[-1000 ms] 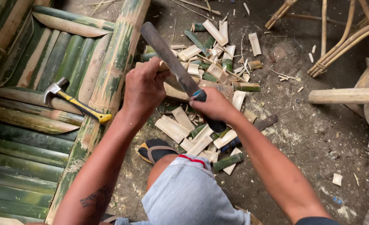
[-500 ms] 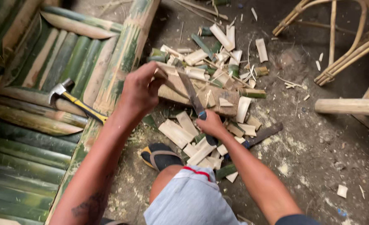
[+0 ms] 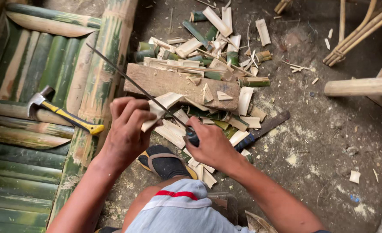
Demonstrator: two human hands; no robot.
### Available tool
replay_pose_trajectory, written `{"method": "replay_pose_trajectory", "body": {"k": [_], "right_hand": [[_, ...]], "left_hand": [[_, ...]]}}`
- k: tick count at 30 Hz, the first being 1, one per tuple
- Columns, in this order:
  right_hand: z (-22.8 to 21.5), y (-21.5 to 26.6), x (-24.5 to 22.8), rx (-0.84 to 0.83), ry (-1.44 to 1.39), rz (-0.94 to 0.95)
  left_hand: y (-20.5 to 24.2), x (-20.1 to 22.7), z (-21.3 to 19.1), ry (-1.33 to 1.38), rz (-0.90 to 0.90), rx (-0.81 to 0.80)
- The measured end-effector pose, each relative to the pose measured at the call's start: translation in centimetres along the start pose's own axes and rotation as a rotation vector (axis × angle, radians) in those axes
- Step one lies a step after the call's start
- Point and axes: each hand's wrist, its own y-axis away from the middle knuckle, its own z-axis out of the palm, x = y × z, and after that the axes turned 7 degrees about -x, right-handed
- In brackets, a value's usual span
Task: The person assembles a bamboo structure by splitting bamboo strips with a machete and hammering them into place. The person repeatedly selects bamboo pieces, splits them, and secures them into the frame using a hammer and nails.
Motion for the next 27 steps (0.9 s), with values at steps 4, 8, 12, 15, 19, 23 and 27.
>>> {"method": "replay_pose_trajectory", "body": {"k": [4,8,12,15,19,23,27], "right_hand": [[-1.3,-0.4,-1.3,-0.14,-0.032,0.114],[-0.4,-0.2,-0.4,-0.152,-0.019,0.073],[0.4,-0.3,-0.5,-0.062,0.022,0.048],[0.2,-1.1,0.9,-0.048,0.059,0.048],[2.6,-2.5,2.1,-0.047,0.15,0.137],[3.2,-2.5,3.9,-0.162,0.047,0.223],[6.0,-2.9,8.0,0.035,0.119,0.058]], "left_hand": [[1.1,0.6,0.4,0.046,0.003,-0.023],[2.0,0.0,1.2,0.037,0.028,-0.068],[2.1,0.6,0.6,0.085,-0.019,-0.046],[0.9,0.4,1.4,0.052,0.002,-0.009],[1.9,-0.6,0.3,0.025,-0.057,0.024],[0.9,-1.1,0.0,0.038,-0.072,0.073],[2.0,-1.3,0.1,0.033,-0.06,0.051]]}}
